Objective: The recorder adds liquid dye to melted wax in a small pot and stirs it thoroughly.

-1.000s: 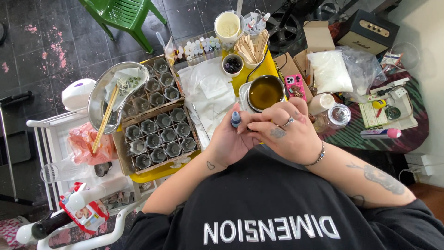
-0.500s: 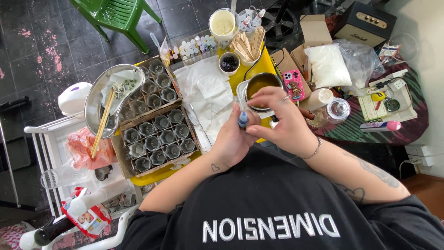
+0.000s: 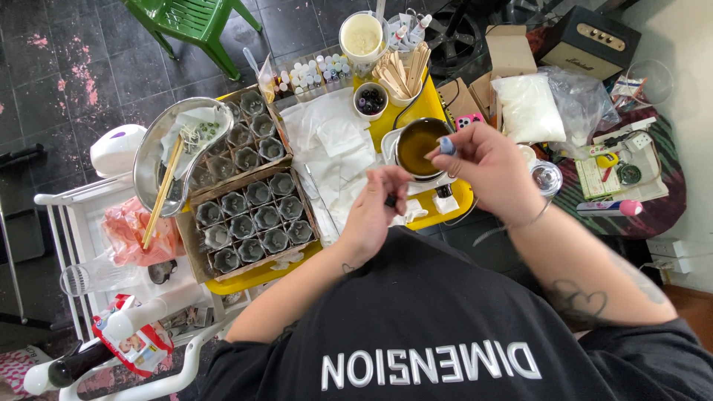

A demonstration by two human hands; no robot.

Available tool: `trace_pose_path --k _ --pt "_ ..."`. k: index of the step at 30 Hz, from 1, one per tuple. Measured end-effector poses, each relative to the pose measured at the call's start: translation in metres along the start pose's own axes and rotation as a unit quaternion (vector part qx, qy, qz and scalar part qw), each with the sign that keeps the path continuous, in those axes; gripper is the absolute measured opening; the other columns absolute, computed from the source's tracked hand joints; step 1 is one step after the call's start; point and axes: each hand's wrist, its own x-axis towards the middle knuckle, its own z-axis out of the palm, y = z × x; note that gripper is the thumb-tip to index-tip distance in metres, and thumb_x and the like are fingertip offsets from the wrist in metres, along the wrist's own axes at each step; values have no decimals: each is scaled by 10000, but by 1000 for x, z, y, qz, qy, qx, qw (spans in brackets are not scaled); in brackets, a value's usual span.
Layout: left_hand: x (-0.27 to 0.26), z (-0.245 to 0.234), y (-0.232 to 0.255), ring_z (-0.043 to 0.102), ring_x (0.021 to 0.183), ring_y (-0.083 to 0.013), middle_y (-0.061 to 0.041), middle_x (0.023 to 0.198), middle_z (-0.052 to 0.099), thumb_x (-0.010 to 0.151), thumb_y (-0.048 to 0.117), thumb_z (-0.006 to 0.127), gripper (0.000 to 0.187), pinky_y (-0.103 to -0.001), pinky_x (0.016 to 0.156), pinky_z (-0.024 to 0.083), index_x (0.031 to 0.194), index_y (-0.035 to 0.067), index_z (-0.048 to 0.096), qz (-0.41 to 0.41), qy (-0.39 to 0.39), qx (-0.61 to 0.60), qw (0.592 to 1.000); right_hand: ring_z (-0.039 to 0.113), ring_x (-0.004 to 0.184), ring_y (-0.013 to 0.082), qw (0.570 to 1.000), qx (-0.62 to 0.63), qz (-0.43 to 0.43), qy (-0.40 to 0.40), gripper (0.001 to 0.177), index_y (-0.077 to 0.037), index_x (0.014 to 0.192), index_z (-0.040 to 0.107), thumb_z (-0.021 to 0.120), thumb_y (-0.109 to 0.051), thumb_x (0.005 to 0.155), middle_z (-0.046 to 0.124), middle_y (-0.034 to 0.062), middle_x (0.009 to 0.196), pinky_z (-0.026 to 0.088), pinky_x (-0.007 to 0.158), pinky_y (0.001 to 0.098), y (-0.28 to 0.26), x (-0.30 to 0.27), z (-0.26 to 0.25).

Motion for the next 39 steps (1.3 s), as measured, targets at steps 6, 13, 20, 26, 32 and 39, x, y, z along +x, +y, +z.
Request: trace_pose_path --k 6,13,20,26,32,39 --pt "-18 -40 -24 456 820 -136 -31 911 487 1135 309 419 311 -280 775 432 1155 35 564 -1 36 -76 996 633 817 63 971 -235 48 -20 229 -37 1142 678 745 -110 936 711 14 924 531 717 225 -10 34 -32" --pt "-39 -52 -21 475 811 -144 -40 907 516 1106 281 424 280 -294 740 438 1138 36 555 3 122 -104 987 551 653 55 962 -263 58 -47 262 -12 1053 644 779 -192 919 675 10 820 458 573 248 8 64 -39" --pt "-51 -49 -20 474 799 -145 -41 886 508 1123 287 419 290 -289 734 429 1149 29 547 20 126 -125 984 560 608 140 905 -422 20 -46 274 -62 1028 691 767 -309 939 647 49 726 462 579 315 -10 65 -21" --pt "-54 -51 -25 477 781 -145 -44 878 511 1115 235 445 222 -283 727 427 1145 33 533 31 127 -150 980 644 766 304 847 -512 -112 -87 272 -62 1022 705 740 -325 959 677 124 804 496 695 417 1 73 -23" --pt "-57 -51 -24 472 778 -124 -24 874 504 1092 147 486 135 -264 722 422 1162 35 517 18 126 -143 982 647 766 326 849 -517 -59 -91 243 -75 1054 701 705 -303 968 665 141 768 498 704 437 -3 71 -16" --pt "-59 -50 -19 475 773 -117 -15 866 509 1078 123 505 116 -258 715 418 1156 38 516 12 124 -144 982 641 790 356 846 -517 -104 -74 238 -59 1027 689 721 -288 969 651 157 773 489 707 459 6 70 -19"
